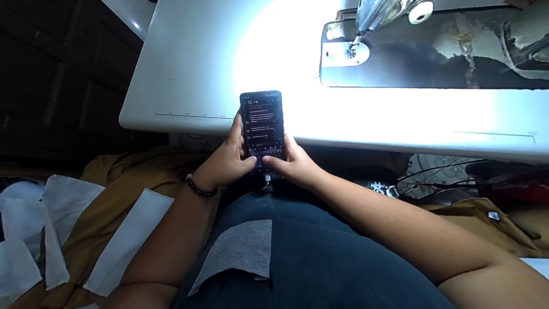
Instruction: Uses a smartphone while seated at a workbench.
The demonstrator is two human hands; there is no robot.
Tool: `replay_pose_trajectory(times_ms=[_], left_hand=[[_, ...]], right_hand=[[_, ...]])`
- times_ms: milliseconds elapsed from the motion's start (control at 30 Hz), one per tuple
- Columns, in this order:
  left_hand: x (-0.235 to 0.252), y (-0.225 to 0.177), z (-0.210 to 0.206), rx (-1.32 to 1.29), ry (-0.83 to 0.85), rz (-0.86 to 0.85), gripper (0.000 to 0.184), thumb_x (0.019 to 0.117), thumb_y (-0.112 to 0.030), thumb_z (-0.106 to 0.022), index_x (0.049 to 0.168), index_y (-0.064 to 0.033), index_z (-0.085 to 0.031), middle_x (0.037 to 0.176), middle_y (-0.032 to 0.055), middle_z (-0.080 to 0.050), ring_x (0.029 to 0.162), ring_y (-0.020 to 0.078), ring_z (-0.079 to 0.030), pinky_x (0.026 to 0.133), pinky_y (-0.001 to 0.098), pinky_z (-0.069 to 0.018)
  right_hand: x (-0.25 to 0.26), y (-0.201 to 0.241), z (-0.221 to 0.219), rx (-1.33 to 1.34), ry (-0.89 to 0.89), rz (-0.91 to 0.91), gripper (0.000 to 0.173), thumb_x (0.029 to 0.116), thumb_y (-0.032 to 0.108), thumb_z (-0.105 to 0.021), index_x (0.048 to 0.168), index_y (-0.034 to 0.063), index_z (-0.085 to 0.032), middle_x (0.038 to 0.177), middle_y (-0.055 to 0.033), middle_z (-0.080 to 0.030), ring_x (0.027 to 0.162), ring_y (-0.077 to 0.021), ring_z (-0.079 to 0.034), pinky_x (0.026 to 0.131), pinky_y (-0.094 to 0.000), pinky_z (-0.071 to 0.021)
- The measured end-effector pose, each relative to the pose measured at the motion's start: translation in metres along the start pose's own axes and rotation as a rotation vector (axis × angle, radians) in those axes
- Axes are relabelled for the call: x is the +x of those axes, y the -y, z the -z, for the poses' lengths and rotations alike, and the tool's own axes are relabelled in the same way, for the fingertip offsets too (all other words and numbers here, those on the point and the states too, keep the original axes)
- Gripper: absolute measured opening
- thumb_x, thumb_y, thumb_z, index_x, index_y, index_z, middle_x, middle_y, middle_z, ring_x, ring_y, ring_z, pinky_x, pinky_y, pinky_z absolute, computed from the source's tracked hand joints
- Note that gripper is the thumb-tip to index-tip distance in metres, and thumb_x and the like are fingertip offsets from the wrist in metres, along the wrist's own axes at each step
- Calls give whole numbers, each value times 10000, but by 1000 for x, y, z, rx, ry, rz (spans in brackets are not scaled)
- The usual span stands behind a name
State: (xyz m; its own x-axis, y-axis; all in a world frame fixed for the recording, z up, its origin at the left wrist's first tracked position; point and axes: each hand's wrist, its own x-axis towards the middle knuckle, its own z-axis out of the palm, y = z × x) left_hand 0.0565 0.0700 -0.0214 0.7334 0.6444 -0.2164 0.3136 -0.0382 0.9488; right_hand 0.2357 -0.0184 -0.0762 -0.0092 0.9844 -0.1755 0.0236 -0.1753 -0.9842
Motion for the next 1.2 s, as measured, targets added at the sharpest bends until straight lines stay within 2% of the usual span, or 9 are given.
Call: replay_pose_trajectory(times_ms=[200,433,567,633,700,800,967,1067,1200], left_hand=[[0,0,-1,20,-24,5,1118,852,137,-594,1640,-221,115,1336,107,-609,1041,133,-722,872,289,-612],[2,2,-1,-19,-7,25,1060,894,91,-550,1636,-233,133,1472,94,-539,1129,132,-695,920,295,-596],[1,-1,-3,-6,-22,33,1019,912,60,-536,1640,-223,118,1467,101,-536,1126,127,-691,916,293,-593],[2,-1,-3,-29,-23,26,981,946,45,-522,1642,-227,113,1498,92,-516,1174,132,-674,962,302,-580],[3,-2,-4,-31,-57,6,922,972,17,-527,1648,-203,61,1487,94,-526,1191,138,-664,980,310,-572],[4,-5,-9,-20,-162,-6,772,1001,-38,-560,1623,-162,-119,1433,93,-568,1156,144,-675,952,315,-582],[6,-11,-14,-7,-292,0,600,1026,-183,-588,1539,-138,-279,1318,78,-625,1060,143,-697,883,322,-596],[7,-13,-17,51,-326,-2,629,1029,-258,-620,1544,-173,-270,1279,69,-648,1012,137,-711,853,325,-605],[15,-15,-20,257,-428,-24,907,990,-426,-657,1647,-283,-49,1231,133,-624,949,210,-714,796,444,-615]], right_hand=[[1,0,2,5,26,-14,547,1002,180,-637,1460,109,-347,932,-86,-695,640,-120,-671,583,-266,-573],[-1,-1,5,85,27,23,385,1118,272,-292,1457,123,-395,883,-91,-689,597,-140,-673,526,-276,-572],[-1,-1,5,94,6,23,386,1139,287,-239,1433,115,-419,880,-108,-693,575,-169,-676,506,-293,-578],[-1,0,6,84,27,29,379,1131,273,-270,1448,113,-403,893,-97,-687,582,-147,-665,512,-279,-568],[-1,0,6,77,76,34,431,1081,194,-433,1495,111,-346,964,-93,-685,650,-127,-669,570,-277,-573],[0,-1,4,32,139,66,799,874,40,-698,1532,104,-249,1131,-89,-692,886,-120,-721,778,-306,-616],[3,-1,1,-71,112,74,843,844,-11,-691,1539,107,-228,1141,-106,-690,947,-148,-720,831,-356,-606],[1,2,0,-79,94,77,854,839,3,-717,1534,108,-231,1159,-90,-692,999,-121,-719,877,-332,-603],[0,2,-2,-118,74,77,856,853,0,-718,1537,98,-213,1148,-115,-686,988,-147,-720,864,-355,-602]])
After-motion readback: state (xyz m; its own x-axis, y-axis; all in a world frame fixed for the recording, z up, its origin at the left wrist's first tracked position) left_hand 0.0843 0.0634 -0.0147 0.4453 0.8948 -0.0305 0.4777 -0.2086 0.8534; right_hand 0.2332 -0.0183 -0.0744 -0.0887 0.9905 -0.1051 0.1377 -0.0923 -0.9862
